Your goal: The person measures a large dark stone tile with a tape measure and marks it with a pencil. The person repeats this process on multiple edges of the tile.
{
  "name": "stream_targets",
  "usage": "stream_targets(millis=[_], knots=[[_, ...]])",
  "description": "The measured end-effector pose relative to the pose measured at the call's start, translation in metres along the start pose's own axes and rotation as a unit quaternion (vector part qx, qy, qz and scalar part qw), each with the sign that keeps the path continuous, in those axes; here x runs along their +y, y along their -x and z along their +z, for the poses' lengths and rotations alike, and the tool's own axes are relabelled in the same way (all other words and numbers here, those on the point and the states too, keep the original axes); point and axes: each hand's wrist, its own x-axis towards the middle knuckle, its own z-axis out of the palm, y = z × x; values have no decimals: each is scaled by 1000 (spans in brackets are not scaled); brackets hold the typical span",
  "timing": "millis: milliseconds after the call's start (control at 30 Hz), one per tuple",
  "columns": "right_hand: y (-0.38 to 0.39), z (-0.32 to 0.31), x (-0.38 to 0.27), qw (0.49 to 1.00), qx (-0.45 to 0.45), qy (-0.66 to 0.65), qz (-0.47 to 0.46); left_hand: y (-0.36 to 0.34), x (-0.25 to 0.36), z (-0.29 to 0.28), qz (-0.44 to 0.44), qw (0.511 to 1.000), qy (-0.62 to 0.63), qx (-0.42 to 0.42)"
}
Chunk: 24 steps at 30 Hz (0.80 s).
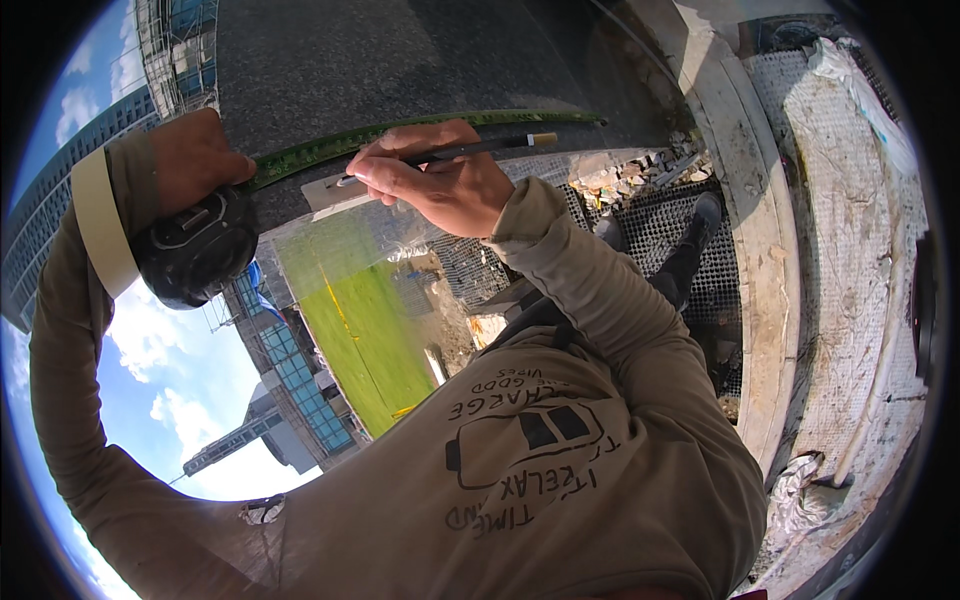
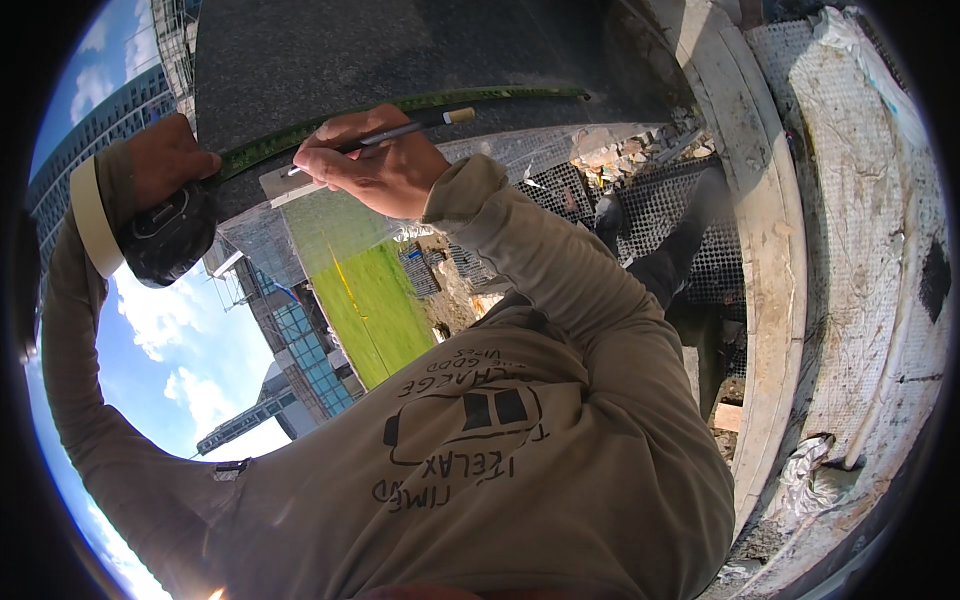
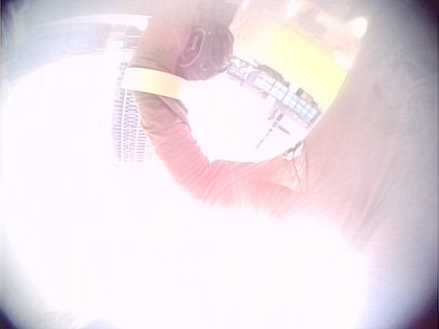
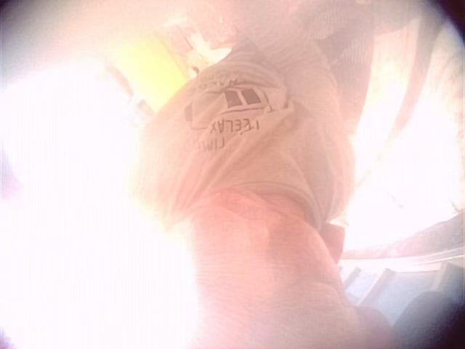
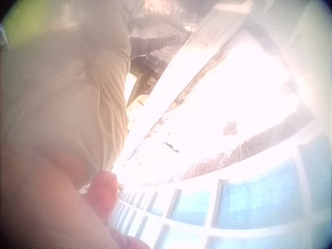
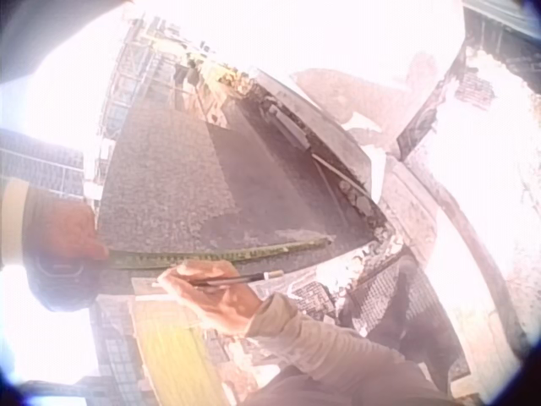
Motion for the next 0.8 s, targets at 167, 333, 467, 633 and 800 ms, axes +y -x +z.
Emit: stream_targets(millis=[167, 333, 467, 633, 800], knots=[[0, 0, -1, 1000, -2, 15, 8, 2, 6, -3, 5, 999, -8, 33], [-2, -1, 2, 1000, -1, 12, -21, 0, 6, -5, 31, 998, -14, 44], [0, -3, 2, 999, -16, 31, -7, -3, 5, -8, -2, 1000, 7, -8], [-1, -1, 5, 999, -12, 13, -30, -3, 9, -10, 2, 1000, -6, 2], [-1, -3, 5, 1000, -17, 13, -22, 4, 11, -7, -24, 999, -2, 36]])
